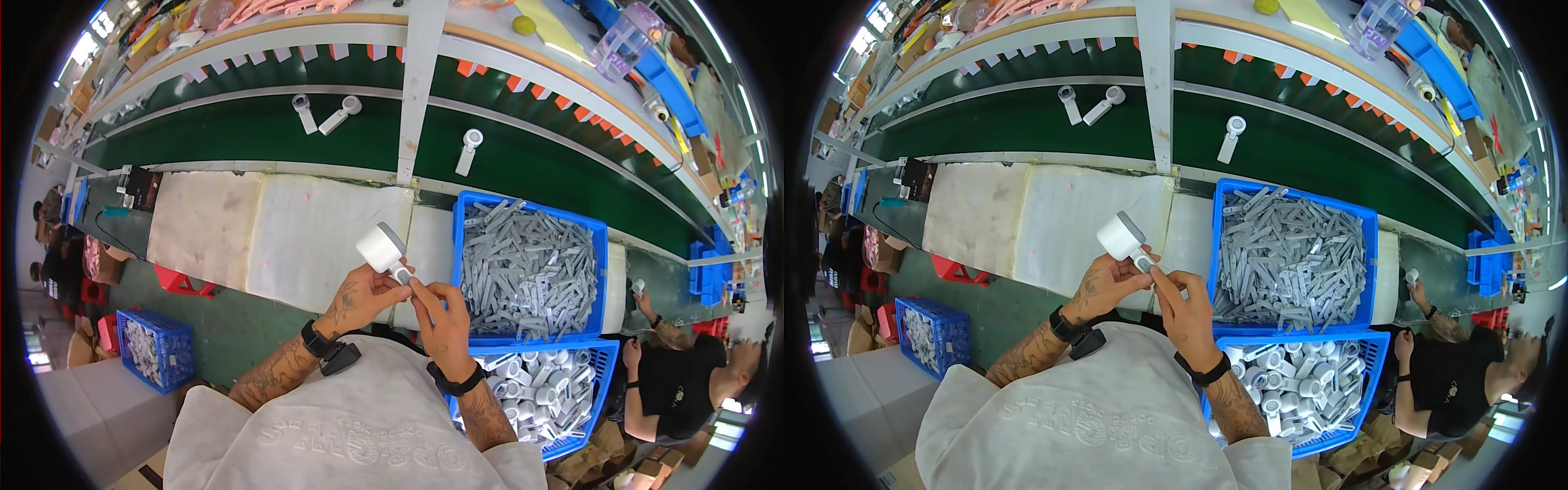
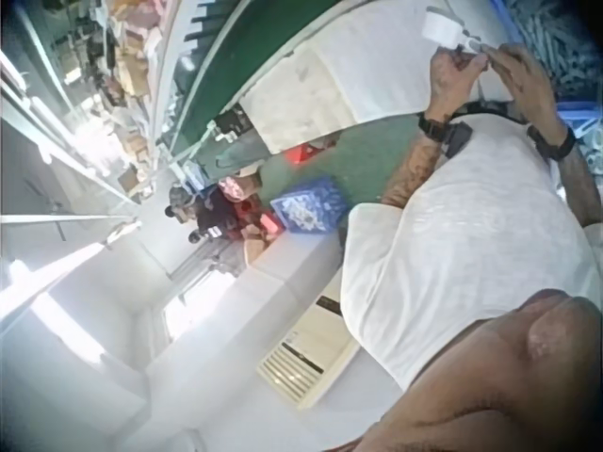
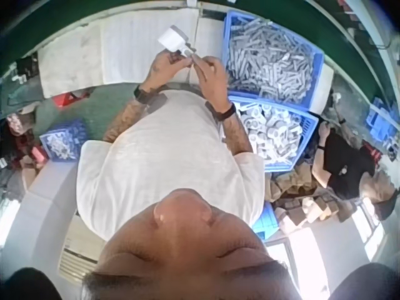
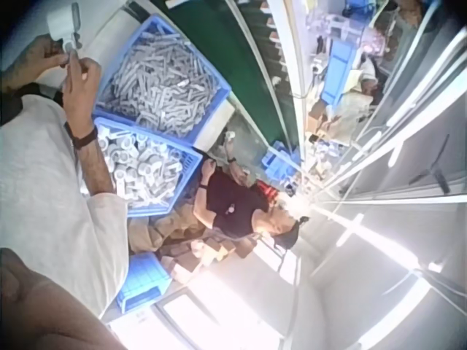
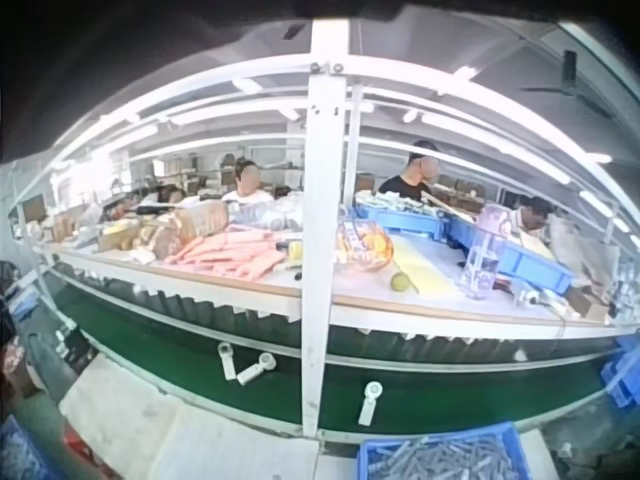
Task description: Assembling plastic components and metal strips at a factory workstation.
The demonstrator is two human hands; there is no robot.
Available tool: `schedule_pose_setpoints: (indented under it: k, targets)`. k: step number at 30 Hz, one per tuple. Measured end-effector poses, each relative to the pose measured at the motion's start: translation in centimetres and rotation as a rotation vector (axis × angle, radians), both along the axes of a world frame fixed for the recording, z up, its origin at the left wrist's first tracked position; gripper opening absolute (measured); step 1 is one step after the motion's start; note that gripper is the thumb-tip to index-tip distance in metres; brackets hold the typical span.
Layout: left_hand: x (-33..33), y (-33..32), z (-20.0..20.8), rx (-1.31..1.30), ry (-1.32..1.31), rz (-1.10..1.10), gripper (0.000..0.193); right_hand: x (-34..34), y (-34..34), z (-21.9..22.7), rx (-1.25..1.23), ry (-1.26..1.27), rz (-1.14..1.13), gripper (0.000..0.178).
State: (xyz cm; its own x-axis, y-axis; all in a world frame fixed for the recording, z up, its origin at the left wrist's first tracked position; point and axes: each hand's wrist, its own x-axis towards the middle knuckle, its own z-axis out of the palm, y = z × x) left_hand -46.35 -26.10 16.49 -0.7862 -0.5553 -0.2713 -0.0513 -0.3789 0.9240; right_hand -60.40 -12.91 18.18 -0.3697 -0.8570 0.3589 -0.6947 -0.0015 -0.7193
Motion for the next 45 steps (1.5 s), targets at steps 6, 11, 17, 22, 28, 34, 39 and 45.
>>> schedule_pose_setpoints:
  k: [6, 11, 17, 22, 28, 34, 39, 45]
  targets:
    - [-0.2, -0.2, -0.4, 0.007, -0.012, -0.007, 0.043, -0.6, -0.2, 0.1, 0.034, -0.036, 0.044, 0.041]
    - [-0.2, -0.5, -0.2, 0.022, -0.004, -0.018, 0.041, -1.3, -0.6, 0.2, 0.014, -0.124, 0.055, 0.044]
    - [1.9, 0.7, -2.4, -0.184, -0.072, -0.218, 0.046, -0.7, -1.6, -1.2, 0.293, -1.043, 0.261, 0.044]
    - [2.6, 1.0, -1.2, -0.222, -0.151, -0.240, 0.037, -0.1, -1.3, -1.2, 0.324, -1.209, 0.332, 0.039]
    - [4.7, 0.9, -1.6, -0.188, -0.076, -0.179, 0.042, 2.1, -2.1, -2.5, 0.407, -1.019, 0.233, 0.035]
    - [8.8, -1.4, -3.0, 0.080, 0.156, 0.366, 0.029, 7.3, -6.1, 1.1, 0.036, -0.120, 0.212, 0.057]
    - [12.8, -2.6, 2.1, 0.213, 0.119, 0.411, 0.031, 11.4, -8.3, 1.8, -0.077, 0.062, 0.160, 0.041]
    - [15.2, -2.5, 0.9, 0.229, 0.146, 0.482, 0.029, 14.4, -8.9, 0.5, -0.148, 0.112, 0.236, 0.037]
